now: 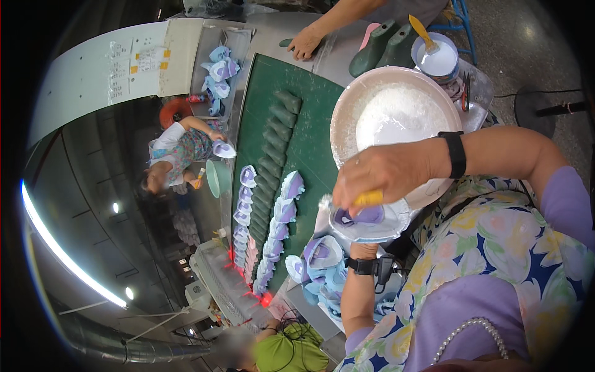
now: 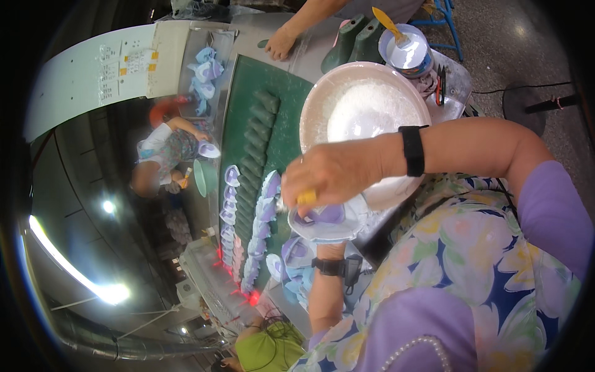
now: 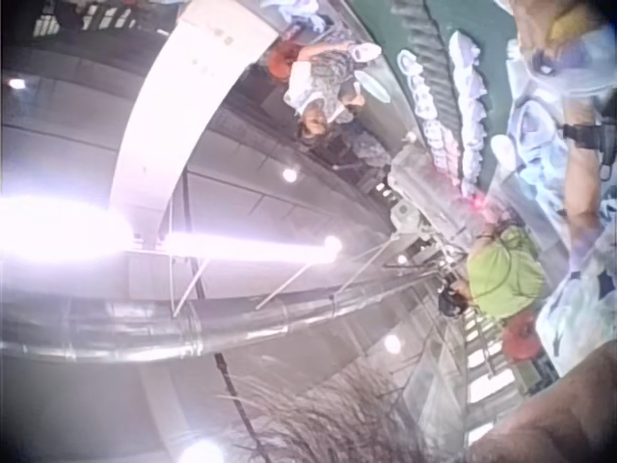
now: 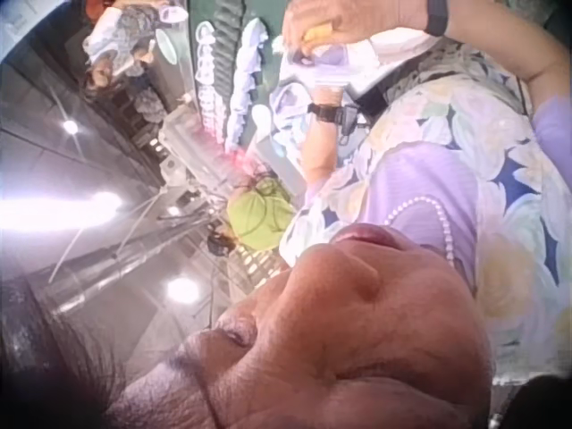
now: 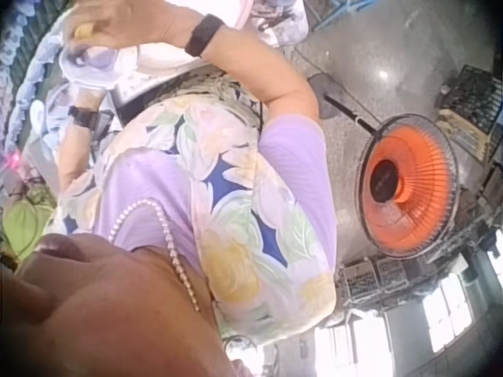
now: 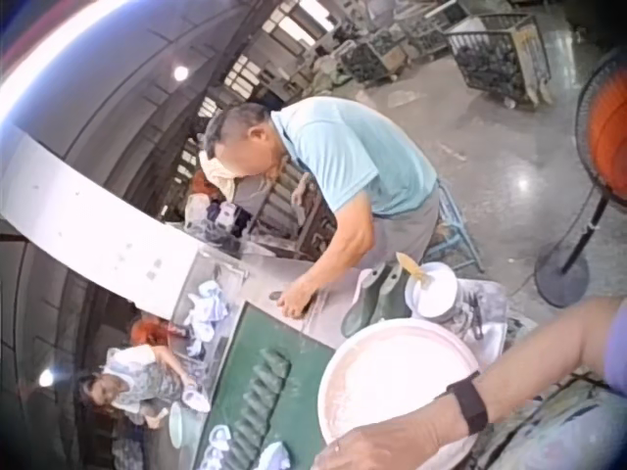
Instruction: Applying adhesive to shoe soles and components on an assembly line.
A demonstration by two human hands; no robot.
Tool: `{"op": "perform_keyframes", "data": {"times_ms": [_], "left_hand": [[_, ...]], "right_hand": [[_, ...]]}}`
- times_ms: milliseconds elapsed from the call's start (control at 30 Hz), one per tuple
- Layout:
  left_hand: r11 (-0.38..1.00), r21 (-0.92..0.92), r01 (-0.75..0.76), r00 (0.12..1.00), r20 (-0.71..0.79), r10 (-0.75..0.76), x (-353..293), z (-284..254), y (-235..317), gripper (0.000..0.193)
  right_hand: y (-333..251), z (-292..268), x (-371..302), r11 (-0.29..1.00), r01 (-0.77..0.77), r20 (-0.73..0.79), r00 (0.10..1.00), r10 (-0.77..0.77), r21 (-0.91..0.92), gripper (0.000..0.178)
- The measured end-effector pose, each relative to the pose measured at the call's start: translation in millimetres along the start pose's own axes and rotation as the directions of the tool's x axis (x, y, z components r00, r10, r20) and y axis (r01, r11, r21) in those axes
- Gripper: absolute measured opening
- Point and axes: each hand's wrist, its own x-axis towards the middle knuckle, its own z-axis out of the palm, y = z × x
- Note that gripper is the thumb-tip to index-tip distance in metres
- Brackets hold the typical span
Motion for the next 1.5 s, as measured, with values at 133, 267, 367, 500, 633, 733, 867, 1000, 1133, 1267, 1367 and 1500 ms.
{"op": "perform_keyframes", "data": {"times_ms": [133,267,367,500,633,733,867,1000,1133,1267,1367,1500], "left_hand": [[0.998,0.033,0.048,0.983,0.176,-0.053,0.3,-8.8,-7.1,0.072],[0.956,-0.22,0.196,0.971,0.178,-0.159,7.3,-12.9,-0.9,0.059],[0.866,-0.401,0.3,0.95,0.202,-0.236,10.6,-14.6,8.3,0.05],[0.677,-0.613,0.406,0.913,0.248,-0.324,19.2,-23.7,17.9,0.04],[0.342,-0.782,0.522,0.835,0.386,-0.393,37.7,-36.2,33.9,0.041],[0.205,-0.79,0.578,0.773,0.451,-0.446,43.8,-29.2,42.4,0.044],[0.554,-0.794,0.252,0.967,0.228,-0.114,37.8,-25.1,34.4,0.046],[0.389,-0.806,0.446,0.859,0.263,-0.44,44.8,-30.0,45.9,0.042],[0.405,-0.732,0.548,0.796,0.308,-0.52,54.9,-28.2,48.1,0.04],[0.432,-0.801,0.415,0.842,0.158,-0.515,62.5,-29.2,42.1,0.049],[0.635,-0.7,0.328,0.891,0.006,-0.453,68.1,-55.7,-3.6,0.046],[0.698,-0.63,0.341,0.904,0.016,-0.427,105.1,-83.1,-82.2,0.032]], "right_hand": [[6.5,2.0,2.5,0.989,0.138,0.144,0.981,-0.13,-0.047,0.013],[11.0,-14.4,-3.4,0.984,-0.082,0.191,0.975,0.112,-0.155,0.017],[13.3,-23.3,-5.8,0.865,-0.468,0.177,0.85,0.496,-0.182,0.017],[8.6,-36.0,-0.4,0.753,-0.598,0.237,0.717,0.655,-0.273,0.015],[1.1,-40.1,1.6,0.759,-0.635,0.224,0.727,0.65,-0.141,0.016],[5.4,-24.2,-2.6,0.898,-0.436,0.075,0.895,0.439,-0.058,0.018],[10.4,-23.5,-7.4,0.928,-0.353,0.164,0.915,0.369,-0.119,0.018],[1.6,-37.2,-14.3,0.835,-0.528,0.268,0.791,0.55,-0.158,0.018],[11.9,-23.3,-4.8,0.912,-0.407,-0.005,0.913,0.407,-0.051,0.019],[27.4,-26.3,-10.2,0.744,-0.627,0.035,0.759,0.65,-0.233,0.02],[24.7,-29.7,-14.4,0.607,-0.781,-0.077,0.621,0.78,-0.147,0.02],[20.9,-41.7,-20.6,0.492,-0.864,-0.13,0.479,0.868,0.106,0.018]]}}
